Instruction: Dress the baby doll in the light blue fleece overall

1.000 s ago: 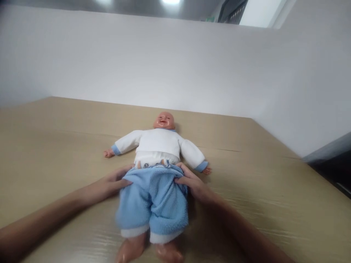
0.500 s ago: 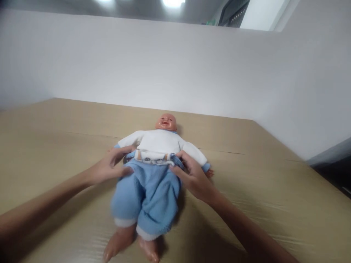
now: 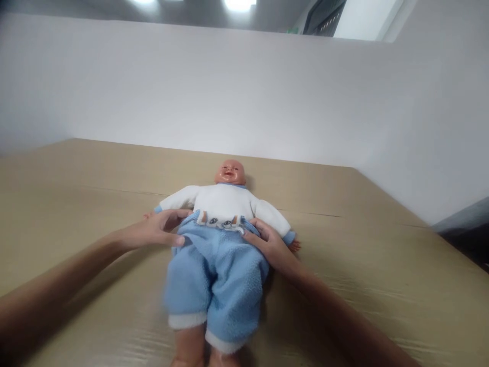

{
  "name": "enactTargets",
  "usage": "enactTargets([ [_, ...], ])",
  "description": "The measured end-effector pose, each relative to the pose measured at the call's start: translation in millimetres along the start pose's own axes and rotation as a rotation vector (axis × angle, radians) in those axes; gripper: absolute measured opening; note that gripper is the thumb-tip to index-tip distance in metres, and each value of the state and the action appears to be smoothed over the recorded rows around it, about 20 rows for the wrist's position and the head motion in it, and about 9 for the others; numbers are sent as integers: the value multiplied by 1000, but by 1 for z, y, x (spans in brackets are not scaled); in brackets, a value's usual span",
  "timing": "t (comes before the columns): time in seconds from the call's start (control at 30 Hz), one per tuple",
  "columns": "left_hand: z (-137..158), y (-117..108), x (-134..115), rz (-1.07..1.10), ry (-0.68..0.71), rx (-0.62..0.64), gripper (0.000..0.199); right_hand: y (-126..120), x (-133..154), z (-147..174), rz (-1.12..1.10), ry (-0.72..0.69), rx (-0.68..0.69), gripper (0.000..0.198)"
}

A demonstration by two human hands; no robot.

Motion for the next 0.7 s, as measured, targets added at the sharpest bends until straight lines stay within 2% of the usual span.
enactTargets([
  [0.07, 2, 1, -4, -50, 22, -39, 51, -1, 10, 5, 145, -66, -48, 34],
  [0.17, 1, 2, -10, -194, 123, -244, 41, -1, 32, 9, 385, -196, -182, 23],
  [0.23, -2, 4, -14, -305, 222, -370, 41, 0, 42, 4, 429, -236, -259, 18],
  [0.33, -15, 5, -12, -327, 267, -424, 39, -4, 37, -17, 300, -176, -321, 18],
  [0.5, -42, -4, 7, -111, 134, -468, 50, -10, 3, -55, -24, 3, -206, 26],
  [0.7, -53, -11, 27, 87, 101, -422, 57, -21, -27, -54, -151, 97, -216, 33],
])
Point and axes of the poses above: each hand's wrist, its own z-axis away from the middle knuckle, its own y-axis out of the palm, x = y × z, the point moved 4 cm from there along -z, towards the middle knuckle, and after that the axes turned 3 degrees about z, right-handed, at the moved point
